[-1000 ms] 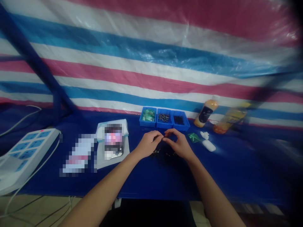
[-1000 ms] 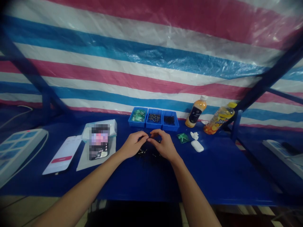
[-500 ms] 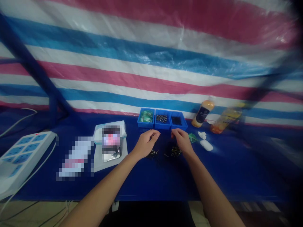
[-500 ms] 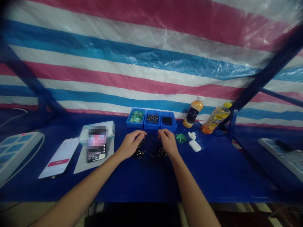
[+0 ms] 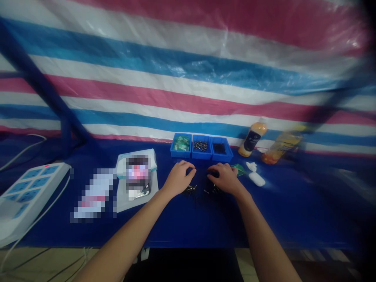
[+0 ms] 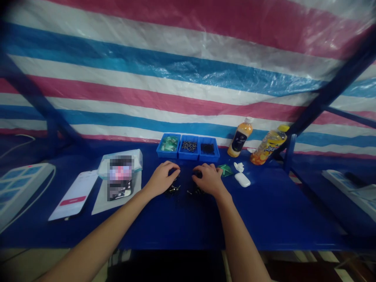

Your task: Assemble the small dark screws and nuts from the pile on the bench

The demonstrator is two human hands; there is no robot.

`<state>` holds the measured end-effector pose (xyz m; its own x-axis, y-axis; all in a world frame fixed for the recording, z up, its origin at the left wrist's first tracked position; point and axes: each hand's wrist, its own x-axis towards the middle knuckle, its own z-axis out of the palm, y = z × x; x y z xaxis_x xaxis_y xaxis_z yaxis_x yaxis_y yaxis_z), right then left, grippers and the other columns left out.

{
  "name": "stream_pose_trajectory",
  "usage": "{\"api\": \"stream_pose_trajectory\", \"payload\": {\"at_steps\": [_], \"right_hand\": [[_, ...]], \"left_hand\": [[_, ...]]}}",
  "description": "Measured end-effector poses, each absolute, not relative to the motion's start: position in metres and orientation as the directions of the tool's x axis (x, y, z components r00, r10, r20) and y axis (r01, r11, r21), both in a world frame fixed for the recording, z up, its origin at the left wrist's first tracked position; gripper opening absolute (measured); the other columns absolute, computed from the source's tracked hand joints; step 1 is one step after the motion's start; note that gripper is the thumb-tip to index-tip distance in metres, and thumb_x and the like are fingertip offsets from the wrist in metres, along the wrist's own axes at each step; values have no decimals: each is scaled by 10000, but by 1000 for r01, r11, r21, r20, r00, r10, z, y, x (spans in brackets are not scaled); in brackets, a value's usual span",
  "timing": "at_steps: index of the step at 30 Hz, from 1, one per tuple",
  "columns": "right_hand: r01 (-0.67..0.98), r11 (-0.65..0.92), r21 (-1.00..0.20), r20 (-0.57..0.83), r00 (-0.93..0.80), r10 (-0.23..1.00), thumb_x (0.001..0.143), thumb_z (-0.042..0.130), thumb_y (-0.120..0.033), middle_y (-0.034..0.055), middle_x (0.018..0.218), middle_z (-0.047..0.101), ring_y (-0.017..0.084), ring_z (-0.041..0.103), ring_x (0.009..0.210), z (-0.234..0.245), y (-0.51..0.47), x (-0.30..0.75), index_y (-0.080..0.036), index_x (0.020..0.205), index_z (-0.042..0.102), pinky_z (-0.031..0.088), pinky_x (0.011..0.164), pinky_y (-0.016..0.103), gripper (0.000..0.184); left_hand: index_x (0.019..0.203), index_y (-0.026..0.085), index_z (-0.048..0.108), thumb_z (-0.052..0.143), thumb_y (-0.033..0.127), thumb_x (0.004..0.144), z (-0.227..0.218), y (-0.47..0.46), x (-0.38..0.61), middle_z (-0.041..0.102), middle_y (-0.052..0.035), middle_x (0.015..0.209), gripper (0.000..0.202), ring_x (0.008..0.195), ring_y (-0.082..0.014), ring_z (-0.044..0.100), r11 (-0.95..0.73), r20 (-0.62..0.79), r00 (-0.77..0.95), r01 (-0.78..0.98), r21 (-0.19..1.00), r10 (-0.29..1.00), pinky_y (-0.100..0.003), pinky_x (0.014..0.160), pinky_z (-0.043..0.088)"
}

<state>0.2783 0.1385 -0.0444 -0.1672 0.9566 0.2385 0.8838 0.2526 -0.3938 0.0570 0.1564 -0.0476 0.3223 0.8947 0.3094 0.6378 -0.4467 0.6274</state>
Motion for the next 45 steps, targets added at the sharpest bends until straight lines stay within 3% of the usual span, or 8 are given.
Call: {"api": "stream_pose_trajectory", "payload": {"at_steps": [7, 15, 20, 25, 34, 45], "right_hand": [[876, 315, -366, 255, -232, 939, 836, 627, -272, 39, 860, 658, 223, 508, 855, -53, 143, 281, -281, 859, 726, 297, 854, 422, 102], [807, 295, -511, 294, -159, 943, 873, 623, -353, 5, 908, 700, 213, 610, 909, -46, 143, 267, -266, 924, 666, 293, 947, 454, 110], [701, 390, -597, 350, -210, 913, 844, 661, -413, 14, 866, 699, 191, 635, 838, -41, 139, 260, -220, 917, 620, 383, 892, 385, 211], [630, 475, -614, 367, -305, 879, 838, 669, -429, 16, 808, 686, 180, 619, 779, -35, 134, 252, -215, 772, 622, 424, 817, 348, 229], [494, 479, -726, 422, -231, 877, 836, 684, -287, 21, 882, 717, 192, 642, 845, -33, 131, 247, -252, 892, 723, 487, 789, 324, 77], [455, 471, -756, 420, -215, 882, 895, 598, -329, 35, 992, 713, 200, 648, 915, -30, 131, 247, -252, 1012, 714, 494, 845, 333, 182]], "left_hand": [[1018, 235, 684, 527, 381, 917, -50, 153, 56, 632, -59, 1059, 237, 985, -253, 546, -469, 247, 401, 700, 538, 882, -425, 910, 417], [910, 223, 687, 508, 351, 926, -47, 151, 57, 653, -46, 927, 221, 885, -233, 568, -501, 242, 443, 697, 513, 863, -377, 820, 407], [950, 213, 670, 446, 351, 962, -43, 151, 59, 644, -48, 952, 263, 923, -224, 563, -503, 291, 412, 654, 565, 863, -363, 833, 396], [792, 199, 608, 331, 358, 1010, -36, 149, 61, 619, -25, 813, 387, 830, -197, 549, -525, 311, 427, 617, 586, 849, -322, 739, 379], [790, 201, 581, 364, 398, 995, -33, 146, 61, 616, -18, 786, 358, 803, -191, 538, -501, 274, 447, 541, 675, 852, -321, 727, 370], [854, 200, 597, 413, 359, 978, -28, 145, 61, 624, -1, 801, 272, 786, -175, 557, -473, 281, 421, 472, 744, 862, -304, 734, 389]]}}
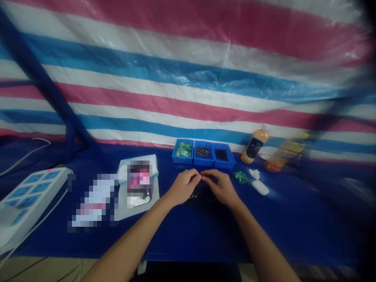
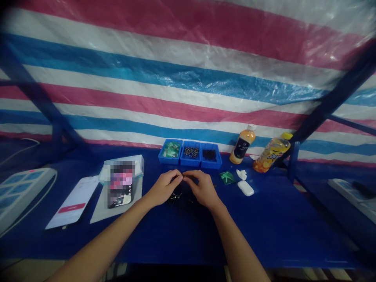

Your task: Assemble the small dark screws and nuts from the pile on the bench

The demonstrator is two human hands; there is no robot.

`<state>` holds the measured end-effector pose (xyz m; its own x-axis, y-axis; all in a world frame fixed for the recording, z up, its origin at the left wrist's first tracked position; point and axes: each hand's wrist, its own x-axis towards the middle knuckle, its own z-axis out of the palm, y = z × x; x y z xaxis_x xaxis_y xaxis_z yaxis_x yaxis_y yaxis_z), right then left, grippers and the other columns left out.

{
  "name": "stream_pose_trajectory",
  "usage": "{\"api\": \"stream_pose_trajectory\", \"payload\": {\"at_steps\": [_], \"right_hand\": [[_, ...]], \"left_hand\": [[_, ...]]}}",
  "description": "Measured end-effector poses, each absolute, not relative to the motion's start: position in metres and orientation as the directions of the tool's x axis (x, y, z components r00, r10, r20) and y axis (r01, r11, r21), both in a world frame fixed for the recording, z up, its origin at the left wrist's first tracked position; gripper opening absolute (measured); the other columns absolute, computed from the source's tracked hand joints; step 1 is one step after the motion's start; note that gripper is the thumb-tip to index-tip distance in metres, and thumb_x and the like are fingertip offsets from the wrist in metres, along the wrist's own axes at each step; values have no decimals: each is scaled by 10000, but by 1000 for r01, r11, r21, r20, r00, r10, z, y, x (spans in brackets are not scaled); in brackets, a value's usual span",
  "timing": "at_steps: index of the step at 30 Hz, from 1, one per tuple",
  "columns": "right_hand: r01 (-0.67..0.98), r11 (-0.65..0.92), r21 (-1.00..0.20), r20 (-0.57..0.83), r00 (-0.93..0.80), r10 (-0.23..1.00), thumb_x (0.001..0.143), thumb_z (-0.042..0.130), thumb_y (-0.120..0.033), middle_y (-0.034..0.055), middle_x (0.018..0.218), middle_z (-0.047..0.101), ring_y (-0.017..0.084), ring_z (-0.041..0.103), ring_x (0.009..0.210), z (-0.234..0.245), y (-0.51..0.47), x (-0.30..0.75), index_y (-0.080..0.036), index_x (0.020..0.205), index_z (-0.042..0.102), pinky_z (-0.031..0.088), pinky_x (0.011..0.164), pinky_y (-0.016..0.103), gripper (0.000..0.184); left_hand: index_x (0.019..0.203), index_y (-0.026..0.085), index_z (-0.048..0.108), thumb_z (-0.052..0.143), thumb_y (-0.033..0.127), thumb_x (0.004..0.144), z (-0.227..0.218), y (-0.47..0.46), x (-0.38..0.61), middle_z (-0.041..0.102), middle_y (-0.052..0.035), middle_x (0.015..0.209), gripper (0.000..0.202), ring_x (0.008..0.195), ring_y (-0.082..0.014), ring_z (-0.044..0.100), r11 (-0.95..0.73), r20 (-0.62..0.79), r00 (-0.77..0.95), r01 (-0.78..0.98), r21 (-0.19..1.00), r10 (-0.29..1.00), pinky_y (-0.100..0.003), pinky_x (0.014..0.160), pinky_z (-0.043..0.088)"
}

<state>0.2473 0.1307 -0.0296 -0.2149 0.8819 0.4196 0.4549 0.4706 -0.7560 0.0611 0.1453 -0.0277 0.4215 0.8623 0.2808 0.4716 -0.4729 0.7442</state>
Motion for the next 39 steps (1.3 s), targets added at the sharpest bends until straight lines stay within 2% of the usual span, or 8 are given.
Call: {"api": "stream_pose_trajectory", "payload": {"at_steps": [10, 19, 22, 24, 26, 30, 34, 39], "right_hand": [[488, 396, -778, 325, -226, 918, 959, 444, -437, -5, 717, 588, 139, 525, 672, -25, 128, 245, -187, 782, 599, 402, 639, 254, 343], [360, 249, -899, 209, -145, 967, 924, 489, -472, -21, 605, 498, 115, 443, 584, -35, 136, 247, -176, 643, 522, 359, 575, 247, 410], [200, 197, -960, 197, -22, 980, 880, 557, -504, -6, 675, 586, 132, 526, 634, -40, 145, 250, -176, 848, 615, 416, 632, 257, 335], [102, 175, -979, 181, 51, 982, 834, 614, -525, -1, 746, 633, 141, 557, 641, -42, 149, 252, -192, 1150, 565, 437, 636, 269, 462], [148, 158, -976, 171, 77, 982, 809, 636, -540, -1, 731, 635, 142, 547, 603, -43, 151, 255, -192, 1238, 526, 427, 600, 268, 564], [439, 202, -875, 225, 1, 974, 858, 577, -507, 8, 685, 614, 153, 541, 613, -45, 146, 259, -192, 1042, 648, 409, 604, 276, 372], [692, 339, -638, 244, -236, 941, 876, 589, -388, 31, 858, 662, 191, 574, 825, -45, 139, 252, -249, 993, 697, 393, 767, 329, 212], [820, 397, -413, 173, -357, 918, 883, 621, -377, 20, 956, 643, 203, 530, 930, -47, 135, 238, -332, 1020, 699, 289, 849, 392, 164]], "left_hand": [[805, 194, 570, 430, 369, 971, -25, 143, 63, 607, 7, 765, 279, 759, -167, 543, -497, 316, 413, 468, 731, 854, -297, 727, 385], [868, 203, 615, 418, 389, 980, -25, 144, 63, 640, -1, 824, 294, 794, -170, 560, -500, 330, 402, 462, 733, 854, -300, 765, 398], [864, 196, 628, 391, 402, 988, -27, 146, 62, 643, -15, 823, 338, 802, -179, 568, -478, 336, 354, 484, 733, 873, -304, 771, 403], [854, 191, 633, 392, 398, 986, -30, 148, 61, 644, -20, 809, 344, 796, -181, 570, -470, 342, 328, 504, 725, 880, -302, 766, 405], [852, 190, 639, 415, 383, 976, -33, 150, 60, 643, -20, 794, 321, 786, -182, 569, -459, 345, 305, 532, 712, 888, -298, 756, 409], [874, 202, 646, 476, 309, 941, -41, 155, 59, 644, -19, 813, 212, 807, -189, 574, -430, 335, 271, 627, 650, 902, -302, 758, 414], [920, 217, 654, 513, 245, 901, -46, 156, 57, 655, -27, 876, 146, 844, -200, 594, -397, 287, 278, 716, 574, 917, -308, 758, 419], [946, 238, 655, 496, 204, 890, -45, 152, 56, 676, -22, 934, 172, 845, -198, 622, -409, 223, 343, 745, 526, 912, -298, 715, 420]]}}
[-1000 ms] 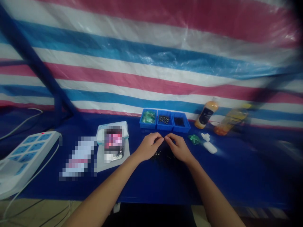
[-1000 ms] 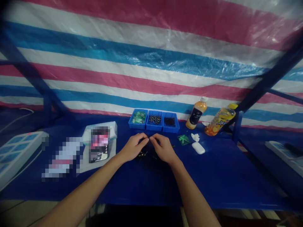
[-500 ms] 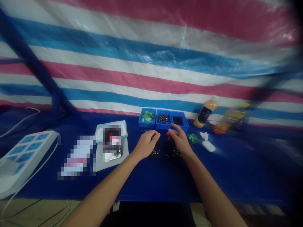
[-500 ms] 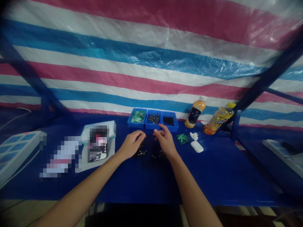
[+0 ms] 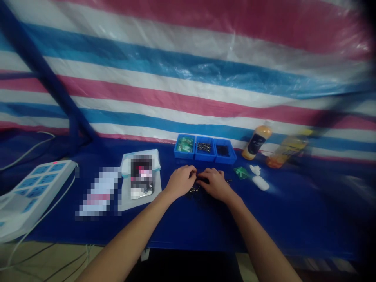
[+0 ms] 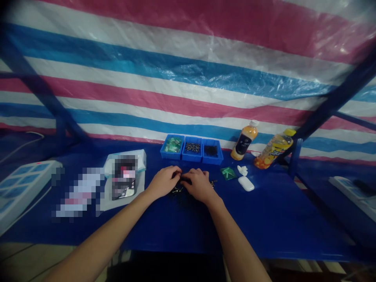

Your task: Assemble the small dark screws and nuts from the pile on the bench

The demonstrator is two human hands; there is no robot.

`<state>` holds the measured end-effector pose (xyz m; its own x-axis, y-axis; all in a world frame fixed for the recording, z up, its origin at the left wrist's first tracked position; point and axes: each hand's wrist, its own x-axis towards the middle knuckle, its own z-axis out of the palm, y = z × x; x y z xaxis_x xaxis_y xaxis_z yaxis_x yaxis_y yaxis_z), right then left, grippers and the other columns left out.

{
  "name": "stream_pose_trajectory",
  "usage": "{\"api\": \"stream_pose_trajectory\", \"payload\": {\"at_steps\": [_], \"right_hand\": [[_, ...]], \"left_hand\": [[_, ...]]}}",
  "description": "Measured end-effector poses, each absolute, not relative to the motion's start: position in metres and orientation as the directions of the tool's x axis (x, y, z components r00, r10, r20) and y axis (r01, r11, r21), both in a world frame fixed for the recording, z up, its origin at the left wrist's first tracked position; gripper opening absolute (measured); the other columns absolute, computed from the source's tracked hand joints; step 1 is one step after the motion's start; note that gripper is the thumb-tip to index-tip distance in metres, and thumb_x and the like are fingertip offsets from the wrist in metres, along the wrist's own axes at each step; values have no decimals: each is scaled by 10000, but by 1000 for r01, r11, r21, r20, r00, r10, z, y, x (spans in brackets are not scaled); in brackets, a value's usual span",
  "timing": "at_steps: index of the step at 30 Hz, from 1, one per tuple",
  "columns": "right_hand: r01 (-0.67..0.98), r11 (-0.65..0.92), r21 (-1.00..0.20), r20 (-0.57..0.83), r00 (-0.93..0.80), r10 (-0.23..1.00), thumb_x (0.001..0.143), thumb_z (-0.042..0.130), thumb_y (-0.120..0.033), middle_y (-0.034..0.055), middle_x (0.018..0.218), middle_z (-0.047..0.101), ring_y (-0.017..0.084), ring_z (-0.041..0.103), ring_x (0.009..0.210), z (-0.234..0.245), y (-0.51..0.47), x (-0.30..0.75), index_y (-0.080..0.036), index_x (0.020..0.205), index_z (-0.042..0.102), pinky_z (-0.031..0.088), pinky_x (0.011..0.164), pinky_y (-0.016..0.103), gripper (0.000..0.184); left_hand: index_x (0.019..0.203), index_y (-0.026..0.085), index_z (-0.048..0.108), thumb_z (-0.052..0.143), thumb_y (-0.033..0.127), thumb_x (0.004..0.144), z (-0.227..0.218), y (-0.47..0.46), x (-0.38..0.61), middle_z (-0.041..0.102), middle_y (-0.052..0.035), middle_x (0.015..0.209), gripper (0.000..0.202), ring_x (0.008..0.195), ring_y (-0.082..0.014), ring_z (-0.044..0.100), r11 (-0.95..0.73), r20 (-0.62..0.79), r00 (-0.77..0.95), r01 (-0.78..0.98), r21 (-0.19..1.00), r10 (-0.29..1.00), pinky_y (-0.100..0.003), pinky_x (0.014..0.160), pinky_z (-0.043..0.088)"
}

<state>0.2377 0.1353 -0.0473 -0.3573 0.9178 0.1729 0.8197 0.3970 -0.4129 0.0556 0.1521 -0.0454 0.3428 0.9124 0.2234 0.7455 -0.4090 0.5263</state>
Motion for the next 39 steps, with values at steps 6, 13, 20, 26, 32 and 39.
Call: {"api": "stream_pose_trajectory", "payload": {"at_steps": [6, 13, 20, 26, 32, 39], "right_hand": [[842, 390, -373, 192, -342, 920, 892, 619, -361, 33, 938, 636, 196, 524, 920, -48, 136, 234, -281, 983, 696, 236, 857, 392, 143], [852, 397, -341, 230, -333, 914, 916, 570, -286, 20, 934, 641, 175, 532, 912, -51, 135, 231, -261, 952, 678, 214, 829, 372, 116], [856, 405, -321, 252, -335, 908, 910, 567, -280, 18, 919, 631, 165, 532, 889, -54, 135, 231, -240, 931, 662, 216, 817, 355, 104], [854, 404, -328, 269, -326, 906, 906, 558, -285, 13, 911, 634, 168, 534, 885, -53, 134, 231, -229, 896, 645, 213, 808, 351, 104], [855, 385, -347, 238, -317, 918, 903, 548, -281, 27, 920, 640, 181, 535, 897, -50, 134, 231, -222, 900, 640, 216, 818, 354, 109], [854, 379, -357, 229, -313, 922, 903, 541, -267, 32, 920, 643, 182, 535, 894, -48, 132, 231, -219, 905, 641, 220, 829, 363, 111]], "left_hand": [[947, 247, 650, 494, 170, 861, -44, 151, 56, 687, -11, 940, 194, 840, -196, 630, -427, 208, 375, 741, 518, 903, -295, 695, 415], [965, 241, 645, 573, 152, 767, -42, 149, 56, 680, -8, 891, 228, 841, -193, 622, -442, 198, 400, 736, 513, 895, -290, 725, 433], [950, 237, 652, 571, 143, 760, -44, 151, 57, 686, -11, 888, 228, 839, -194, 626, -451, 203, 407, 738, 501, 891, -290, 726, 435], [961, 240, 660, 554, 114, 774, -48, 154, 56, 699, 3, 900, 249, 844, -179, 640, -452, 214, 405, 696, 558, 889, -269, 726, 451], [972, 224, 666, 532, 80, 773, -50, 156, 55, 698, 4, 874, 280, 805, -156, 643, -449, 230, 398, 645, 619, 888, -249, 724, 466], [967, 218, 674, 530, 67, 772, -51, 158, 56, 699, -9, 914, 285, 844, -161, 643, -431, 249, 359, 642, 634, 900, -254, 752, 477]]}}
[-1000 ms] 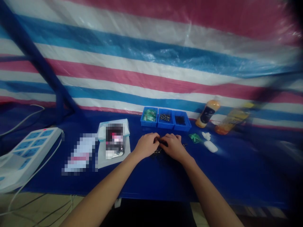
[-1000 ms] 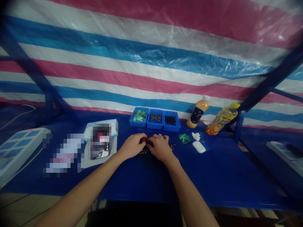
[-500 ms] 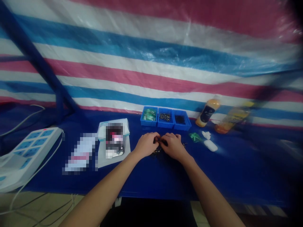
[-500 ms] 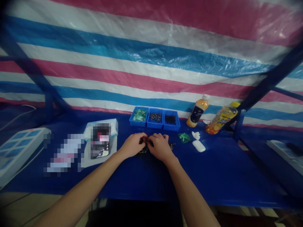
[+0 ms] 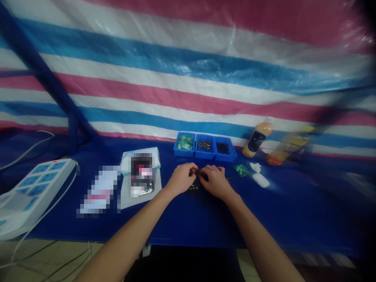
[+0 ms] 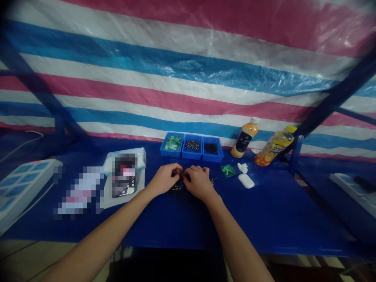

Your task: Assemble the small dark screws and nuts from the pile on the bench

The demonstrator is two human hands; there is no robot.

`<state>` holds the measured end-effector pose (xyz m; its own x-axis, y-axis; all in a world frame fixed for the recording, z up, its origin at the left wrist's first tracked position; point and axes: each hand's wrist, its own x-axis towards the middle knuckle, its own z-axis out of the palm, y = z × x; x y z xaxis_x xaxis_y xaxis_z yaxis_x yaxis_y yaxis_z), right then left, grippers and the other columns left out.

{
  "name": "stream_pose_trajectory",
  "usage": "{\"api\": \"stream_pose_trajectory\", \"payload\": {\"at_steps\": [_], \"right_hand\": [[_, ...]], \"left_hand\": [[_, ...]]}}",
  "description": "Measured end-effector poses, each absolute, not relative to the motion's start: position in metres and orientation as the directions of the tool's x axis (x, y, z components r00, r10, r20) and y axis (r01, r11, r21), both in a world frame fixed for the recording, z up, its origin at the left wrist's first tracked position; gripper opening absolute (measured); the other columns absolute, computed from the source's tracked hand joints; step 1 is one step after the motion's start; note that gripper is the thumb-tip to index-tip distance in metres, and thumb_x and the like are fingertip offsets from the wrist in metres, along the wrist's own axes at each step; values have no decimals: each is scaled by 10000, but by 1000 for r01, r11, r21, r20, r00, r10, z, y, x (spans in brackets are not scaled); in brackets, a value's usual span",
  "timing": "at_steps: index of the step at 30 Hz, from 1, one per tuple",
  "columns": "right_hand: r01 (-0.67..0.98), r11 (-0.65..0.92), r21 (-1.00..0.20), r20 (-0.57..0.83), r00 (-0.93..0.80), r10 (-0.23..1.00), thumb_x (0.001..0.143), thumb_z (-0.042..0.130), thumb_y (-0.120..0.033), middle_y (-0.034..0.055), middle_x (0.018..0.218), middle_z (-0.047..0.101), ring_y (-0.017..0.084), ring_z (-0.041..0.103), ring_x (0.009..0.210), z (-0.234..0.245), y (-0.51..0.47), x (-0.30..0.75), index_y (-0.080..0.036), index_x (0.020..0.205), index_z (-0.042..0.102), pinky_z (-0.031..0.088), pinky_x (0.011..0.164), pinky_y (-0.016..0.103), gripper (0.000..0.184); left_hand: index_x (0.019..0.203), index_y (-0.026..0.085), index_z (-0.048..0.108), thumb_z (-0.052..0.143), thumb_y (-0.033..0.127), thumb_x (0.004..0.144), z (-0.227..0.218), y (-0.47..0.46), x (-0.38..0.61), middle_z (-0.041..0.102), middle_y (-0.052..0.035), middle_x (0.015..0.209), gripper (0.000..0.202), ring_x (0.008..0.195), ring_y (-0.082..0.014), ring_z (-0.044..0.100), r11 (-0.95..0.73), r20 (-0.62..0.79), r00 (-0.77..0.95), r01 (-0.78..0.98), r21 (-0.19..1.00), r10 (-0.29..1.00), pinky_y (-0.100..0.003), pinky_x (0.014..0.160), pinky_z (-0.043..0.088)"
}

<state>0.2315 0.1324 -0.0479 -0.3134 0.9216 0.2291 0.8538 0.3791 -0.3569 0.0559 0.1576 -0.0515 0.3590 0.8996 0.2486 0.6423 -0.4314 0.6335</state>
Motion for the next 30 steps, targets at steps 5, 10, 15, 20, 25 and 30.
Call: {"api": "stream_pose_trajectory", "payload": {"at_steps": [5, 10, 15, 20, 25, 30], "right_hand": [[860, 372, -349, 212, -314, 926, 908, 560, -323, 38, 937, 636, 199, 531, 927, -48, 134, 233, -238, 946, 661, 228, 854, 381, 137], [850, 376, -370, 216, -315, 924, 880, 586, -297, 38, 969, 642, 209, 526, 947, -45, 134, 240, -262, 1015, 677, 222, 885, 412, 166], [822, 408, -397, 212, -350, 912, 882, 544, -230, 35, 1011, 642, 191, 519, 935, -39, 131, 244, -266, 987, 696, 237, 883, 403, 189], [792, 491, -364, 229, -434, 871, 921, 550, -270, 28, 1023, 619, 201, 479, 975, -38, 130, 240, -324, 1013, 709, 250, 851, 391, 191], [785, 538, -309, 230, -487, 843, 945, 533, -284, 33, 992, 588, 203, 443, 983, -40, 132, 235, -351, 1020, 717, 247, 857, 396, 209], [732, 582, -353, 210, -544, 812, 896, 535, -234, 22, 986, 583, 194, 437, 972, -32, 125, 230, -303, 940, 720, 250, 869, 392, 202]], "left_hand": [[950, 215, 675, 525, 69, 780, -51, 158, 56, 694, -9, 919, 269, 844, -156, 639, -457, 281, 365, 621, 637, 887, -255, 766, 481], [955, 210, 675, 508, 55, 784, -52, 159, 54, 688, -16, 932, 285, 860, -157, 637, -456, 287, 357, 625, 634, 889, -260, 785, 480], [972, 205, 676, 491, 47, 800, -52, 160, 54, 682, -27, 952, 298, 877, -161, 632, -442, 275, 349, 633, 636, 896, -272, 811, 485], [965, 211, 676, 492, 41, 797, -52, 161, 53, 679, -24, 955, 301, 875, -160, 631, -438, 276, 342, 640, 631, 898, -274, 817, 484], [947, 219, 676, 487, 15, 773, -53, 162, 51, 672, -22, 953, 328, 884, -165, 630, -429, 272, 333, 663, 614, 903, -274, 814, 482], [956, 225, 673, 494, 23, 757, -53, 161, 51, 669, -23, 953, 335, 871, -171, 628, -430, 259, 345, 669, 607, 902, -275, 783, 477]]}}
